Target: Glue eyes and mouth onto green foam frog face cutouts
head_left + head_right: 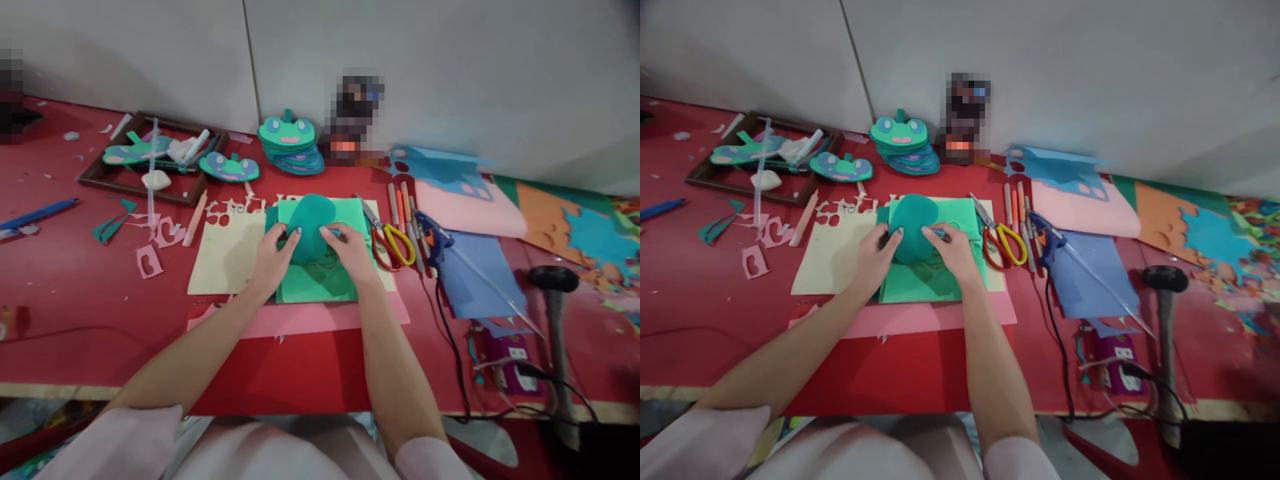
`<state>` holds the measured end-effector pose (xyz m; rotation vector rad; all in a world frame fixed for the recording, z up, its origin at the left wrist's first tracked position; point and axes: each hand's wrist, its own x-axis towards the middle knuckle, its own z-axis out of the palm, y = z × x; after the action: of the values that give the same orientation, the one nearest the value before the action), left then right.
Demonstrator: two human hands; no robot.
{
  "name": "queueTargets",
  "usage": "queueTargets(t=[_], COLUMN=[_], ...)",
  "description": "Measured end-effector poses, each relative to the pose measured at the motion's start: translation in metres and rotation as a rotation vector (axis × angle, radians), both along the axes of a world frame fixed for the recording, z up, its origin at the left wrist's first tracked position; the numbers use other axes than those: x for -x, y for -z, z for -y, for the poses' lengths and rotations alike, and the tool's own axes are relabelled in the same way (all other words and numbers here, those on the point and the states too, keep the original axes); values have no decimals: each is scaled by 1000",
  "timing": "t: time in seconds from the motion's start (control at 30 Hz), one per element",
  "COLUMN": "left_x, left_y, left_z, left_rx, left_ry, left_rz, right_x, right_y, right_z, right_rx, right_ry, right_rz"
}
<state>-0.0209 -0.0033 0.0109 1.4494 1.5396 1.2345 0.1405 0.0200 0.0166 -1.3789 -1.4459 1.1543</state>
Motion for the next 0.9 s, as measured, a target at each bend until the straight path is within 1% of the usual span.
queueTargets(t=[0.27, 0.5, 0.9], left_x=[0, 0, -1], left_y=[0, 0, 0], left_z=[0, -1, 0], left_rx=[-2, -7, 0], left_ry=[18, 25, 20], left_rz=[-28, -39, -51], right_x=[0, 1, 1], right_y=[1, 0, 4], right_z=[0, 0, -1], right_rx=[15, -29, -37], right_ry=[11, -9, -22], right_rz=[21, 40, 117])
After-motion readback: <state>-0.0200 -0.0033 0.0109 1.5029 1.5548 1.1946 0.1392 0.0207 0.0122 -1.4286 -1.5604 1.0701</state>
